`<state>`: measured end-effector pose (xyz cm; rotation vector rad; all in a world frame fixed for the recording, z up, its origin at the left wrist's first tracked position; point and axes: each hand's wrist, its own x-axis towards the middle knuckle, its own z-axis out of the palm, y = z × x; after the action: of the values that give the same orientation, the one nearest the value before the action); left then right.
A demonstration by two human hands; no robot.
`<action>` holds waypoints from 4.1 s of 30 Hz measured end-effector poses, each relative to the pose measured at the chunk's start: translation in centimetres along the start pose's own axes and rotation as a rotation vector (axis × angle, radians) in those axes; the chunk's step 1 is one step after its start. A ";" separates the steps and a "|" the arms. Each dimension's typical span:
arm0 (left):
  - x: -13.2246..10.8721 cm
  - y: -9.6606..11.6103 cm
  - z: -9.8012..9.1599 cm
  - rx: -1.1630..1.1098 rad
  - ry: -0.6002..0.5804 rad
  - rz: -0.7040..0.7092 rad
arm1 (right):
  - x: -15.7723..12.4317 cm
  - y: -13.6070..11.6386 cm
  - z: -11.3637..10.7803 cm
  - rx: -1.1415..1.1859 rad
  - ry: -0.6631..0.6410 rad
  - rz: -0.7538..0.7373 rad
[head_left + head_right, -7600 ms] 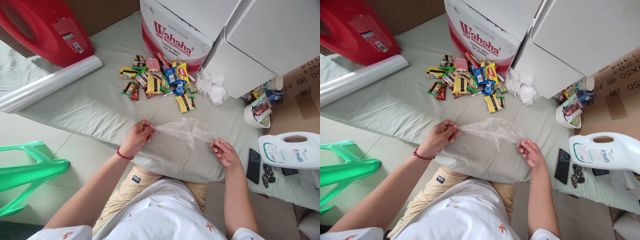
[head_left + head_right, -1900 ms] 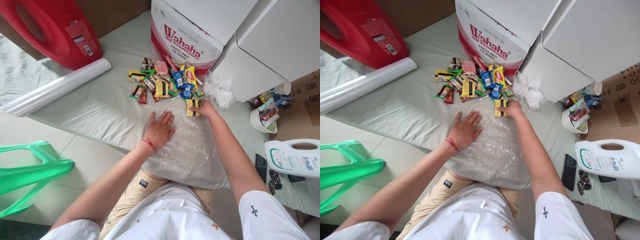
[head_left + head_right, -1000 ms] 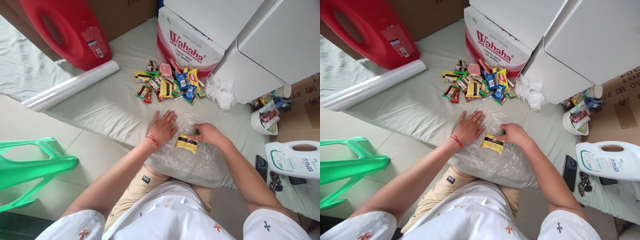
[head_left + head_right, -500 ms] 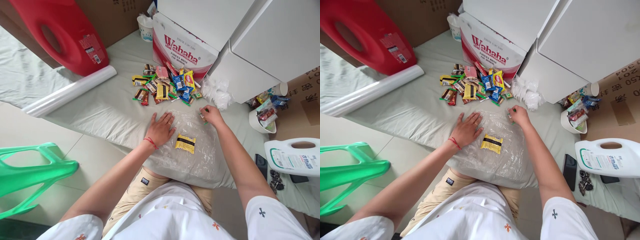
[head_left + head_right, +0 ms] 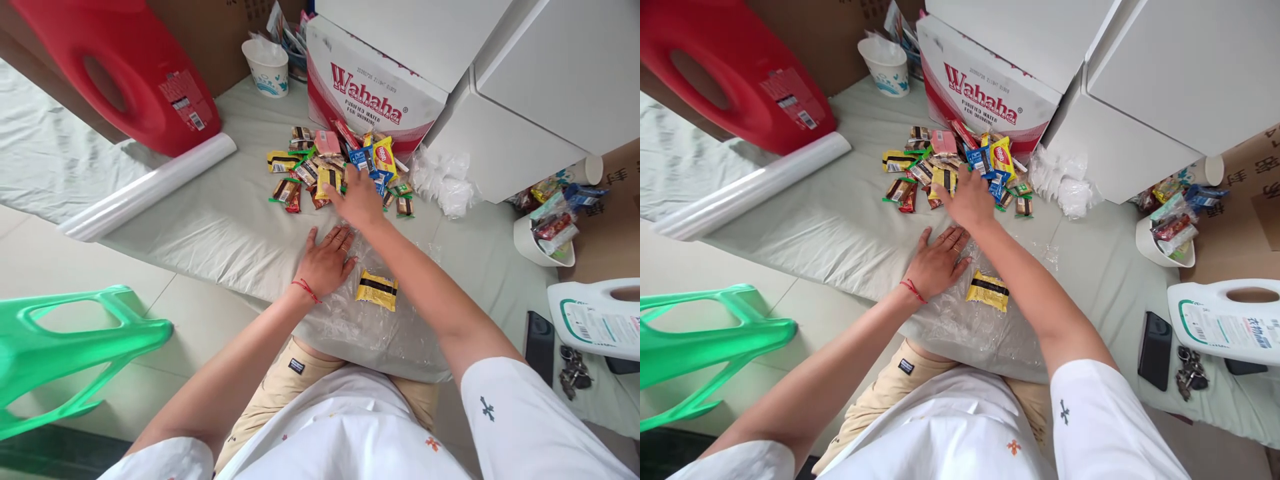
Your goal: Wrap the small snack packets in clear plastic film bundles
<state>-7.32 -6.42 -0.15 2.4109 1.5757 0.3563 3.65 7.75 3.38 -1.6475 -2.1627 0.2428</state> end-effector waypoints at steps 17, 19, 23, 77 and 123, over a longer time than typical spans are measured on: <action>0.1 0.0 0.1 -0.007 0.013 -0.016 | -12.6 7.0 -9.4 0.237 -0.304 -0.159; 0.1 0.1 0.1 -0.002 0.011 -0.023 | -15.8 7.2 -10.7 0.269 -0.376 -0.194; 0.1 0.1 0.1 0.014 0.017 -0.017 | -19.7 6.4 -10.8 0.223 -0.421 -0.205; -0.2 -0.1 0.2 -0.056 0.061 -0.015 | -7.1 7.5 -6.2 -0.164 -0.263 0.182; -0.1 0.0 -0.1 -0.032 0.044 -0.023 | -21.7 3.5 -10.7 0.141 -0.300 0.049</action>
<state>-7.38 -6.55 -0.07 2.3746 1.6023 0.4304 15.95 -13.04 7.11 -1.6728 -2.2576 0.6802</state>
